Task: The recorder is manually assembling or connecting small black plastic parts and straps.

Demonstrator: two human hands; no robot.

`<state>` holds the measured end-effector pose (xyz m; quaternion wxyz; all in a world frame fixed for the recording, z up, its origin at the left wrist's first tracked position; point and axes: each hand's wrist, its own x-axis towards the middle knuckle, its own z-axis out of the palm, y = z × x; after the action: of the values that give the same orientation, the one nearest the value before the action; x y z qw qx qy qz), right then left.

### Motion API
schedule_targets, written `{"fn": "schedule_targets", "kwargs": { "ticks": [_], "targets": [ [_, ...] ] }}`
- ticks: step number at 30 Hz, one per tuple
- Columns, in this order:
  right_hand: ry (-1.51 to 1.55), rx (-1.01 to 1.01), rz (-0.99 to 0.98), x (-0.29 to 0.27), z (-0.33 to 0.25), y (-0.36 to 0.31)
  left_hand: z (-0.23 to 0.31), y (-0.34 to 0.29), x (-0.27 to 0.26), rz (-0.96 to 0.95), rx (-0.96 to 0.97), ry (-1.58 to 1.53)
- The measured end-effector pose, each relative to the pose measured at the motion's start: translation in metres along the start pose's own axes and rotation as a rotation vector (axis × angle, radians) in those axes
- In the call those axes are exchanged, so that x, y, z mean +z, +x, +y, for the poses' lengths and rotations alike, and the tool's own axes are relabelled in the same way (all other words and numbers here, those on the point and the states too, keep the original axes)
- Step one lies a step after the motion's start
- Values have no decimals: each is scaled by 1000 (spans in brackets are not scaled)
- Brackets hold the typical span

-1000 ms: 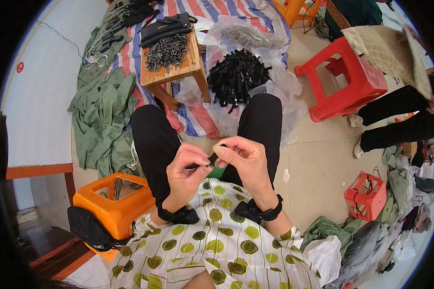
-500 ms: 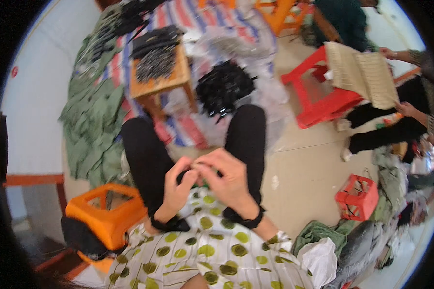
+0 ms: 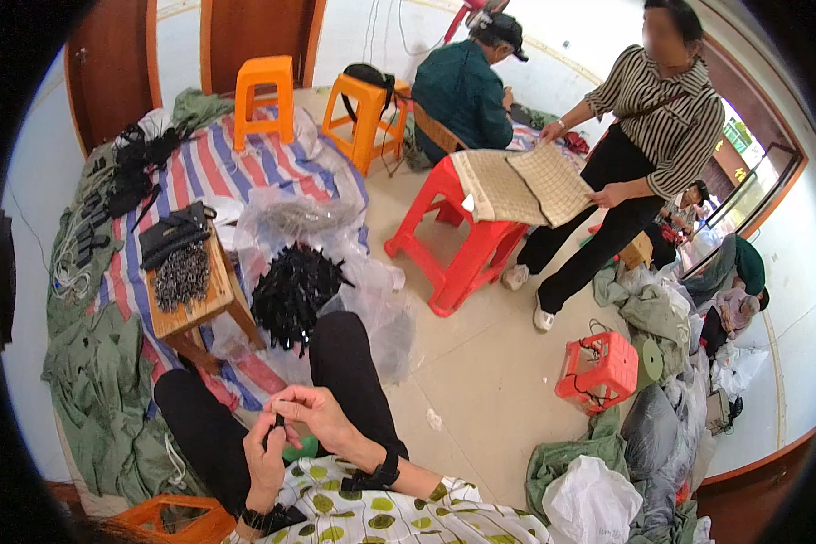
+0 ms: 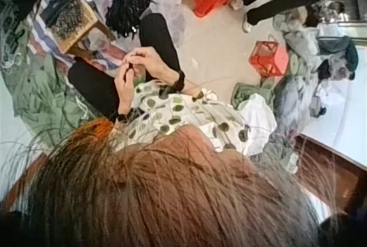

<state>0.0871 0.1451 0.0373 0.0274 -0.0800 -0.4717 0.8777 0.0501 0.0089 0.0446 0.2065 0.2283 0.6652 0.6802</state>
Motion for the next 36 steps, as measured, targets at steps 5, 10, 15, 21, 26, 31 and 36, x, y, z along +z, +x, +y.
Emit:
{"fn": "schedule_targets", "kwargs": {
  "ticks": [5, 10, 15, 21, 26, 31, 36],
  "targets": [
    [-204, -15, -73, 5, -6, 3, -1, -2, -4, -10, -71, -141],
    [-288, -65, -107, 9, -10, -3, -22, -3, -9, -5, -153, -533],
    [-251, -115, -198, 10, -13, -5, -22, -6, -22, -100, -382, -834],
    [-562, -261, -171, 6, -7, 2, -29, -8, -19, -166, -284, -635],
    [-597, -240, -178, 7, -7, 1, -40, -11, -19, -48, -252, -644],
    [-535, -285, -137, 5, -1, 3, -33, -10, -14, -16, -259, -580],
    [-81, 53, -203, 1, -1, 4, -25, -7, -12, -64, -210, -543]
  ]
}}
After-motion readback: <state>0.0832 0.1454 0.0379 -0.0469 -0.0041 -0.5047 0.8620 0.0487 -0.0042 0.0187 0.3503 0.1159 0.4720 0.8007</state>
